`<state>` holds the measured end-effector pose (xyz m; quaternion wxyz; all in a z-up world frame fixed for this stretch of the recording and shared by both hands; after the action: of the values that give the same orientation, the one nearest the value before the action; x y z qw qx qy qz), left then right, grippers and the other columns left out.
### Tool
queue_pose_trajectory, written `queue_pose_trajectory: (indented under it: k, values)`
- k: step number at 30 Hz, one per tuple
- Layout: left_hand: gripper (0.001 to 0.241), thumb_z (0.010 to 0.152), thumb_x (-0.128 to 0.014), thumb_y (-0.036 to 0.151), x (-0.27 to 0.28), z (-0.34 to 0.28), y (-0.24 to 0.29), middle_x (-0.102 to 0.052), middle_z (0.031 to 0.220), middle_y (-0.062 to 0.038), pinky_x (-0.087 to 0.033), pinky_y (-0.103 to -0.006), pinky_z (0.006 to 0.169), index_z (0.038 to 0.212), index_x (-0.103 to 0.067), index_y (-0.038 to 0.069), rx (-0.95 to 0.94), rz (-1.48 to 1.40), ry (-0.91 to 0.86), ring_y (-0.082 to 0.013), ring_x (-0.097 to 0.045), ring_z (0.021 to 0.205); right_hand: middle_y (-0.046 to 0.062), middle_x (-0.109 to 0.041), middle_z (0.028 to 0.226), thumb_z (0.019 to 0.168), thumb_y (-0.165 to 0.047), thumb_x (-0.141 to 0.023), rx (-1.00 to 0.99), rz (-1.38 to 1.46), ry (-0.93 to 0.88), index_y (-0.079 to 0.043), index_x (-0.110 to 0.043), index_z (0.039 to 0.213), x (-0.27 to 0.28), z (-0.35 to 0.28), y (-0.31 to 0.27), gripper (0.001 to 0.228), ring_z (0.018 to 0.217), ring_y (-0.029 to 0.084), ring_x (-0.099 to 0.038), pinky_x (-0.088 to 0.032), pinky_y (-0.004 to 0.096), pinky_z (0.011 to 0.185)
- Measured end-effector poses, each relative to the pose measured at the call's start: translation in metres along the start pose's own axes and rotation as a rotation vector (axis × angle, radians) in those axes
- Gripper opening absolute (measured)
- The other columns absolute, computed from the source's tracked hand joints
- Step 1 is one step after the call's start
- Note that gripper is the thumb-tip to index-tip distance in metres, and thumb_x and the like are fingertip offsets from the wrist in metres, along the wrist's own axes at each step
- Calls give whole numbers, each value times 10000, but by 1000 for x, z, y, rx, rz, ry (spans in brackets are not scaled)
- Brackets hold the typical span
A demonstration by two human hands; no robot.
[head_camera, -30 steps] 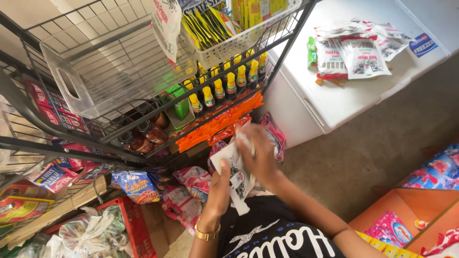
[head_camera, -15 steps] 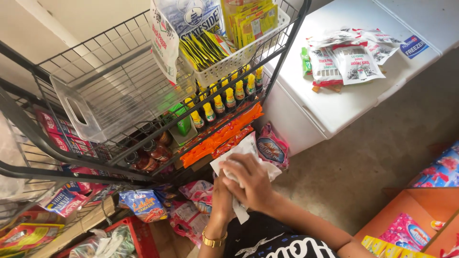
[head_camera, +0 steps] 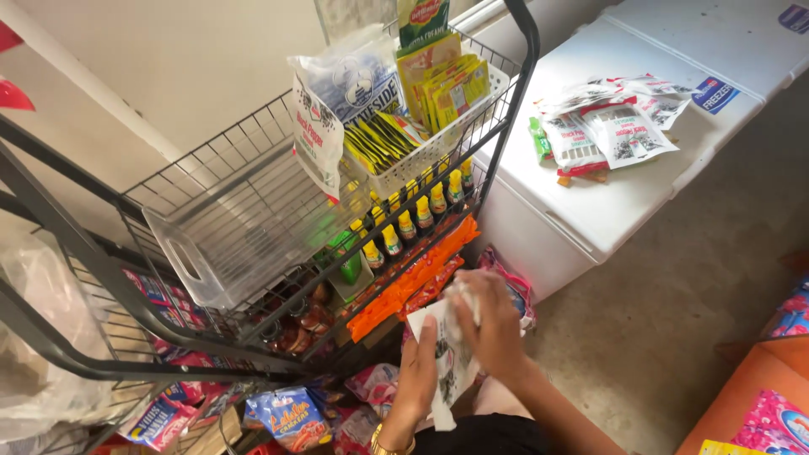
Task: Wiping down and cleaning individual packets of black pepper and other spices using a white cloth.
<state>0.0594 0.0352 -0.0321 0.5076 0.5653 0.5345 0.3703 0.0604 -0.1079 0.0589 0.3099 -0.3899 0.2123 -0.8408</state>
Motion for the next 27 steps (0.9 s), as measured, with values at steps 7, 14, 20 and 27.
queue_pose_trajectory:
  k: [7, 14, 20, 27]
  values:
    - [443, 1073, -436, 356, -4, 9, -3, -699, 832, -71, -516, -361, 703, 1038, -686, -9, -106, 183, -117, -166, -598, 770, 184, -646, 1251, 913, -191, -717, 120, 297, 72, -21, -556, 1273, 35, 13, -27, 430, 1152, 294, -651, -519, 405, 997]
    - [389, 1095, -459, 309, -23, -10, 93, -701, 861, -66, -512, -342, 695, 1148, -666, -17, -357, 106, -214, -118, -618, 760, 96, -754, 1023, 923, -158, -692, -162, 386, 29, -28, -620, 1257, 14, 16, 33, 366, 901, 148, -722, -577, 292, 809]
    - [451, 1069, -474, 365, -16, 8, 59, -716, 836, -31, -523, -294, 699, 1148, -723, -3, -113, 70, -159, -90, -602, 755, 94, -734, 970, 928, -169, -692, -129, 339, 27, -35, -635, 1234, 23, 35, 28, 339, 842, 125, -683, -555, 283, 767]
    - [533, 1026, -449, 434, -13, 7, 88, -776, 900, -29, -544, -265, 761, 1209, -730, 19, -12, 25, -151, -82, -656, 806, 79, -755, 959, 991, -179, -655, -128, 388, 68, -26, -619, 1247, 19, 50, 42, 301, 853, 114, -707, -571, 273, 767]
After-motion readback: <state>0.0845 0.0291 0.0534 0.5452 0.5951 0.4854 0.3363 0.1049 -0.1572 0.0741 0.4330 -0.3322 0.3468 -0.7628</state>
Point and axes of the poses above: each hand's wrist, its own z-axis towards the middle knuckle, its own x-axis out of the back of the hand, y = z × x, the point moved 5 cm from there along z, towards the middle knuckle
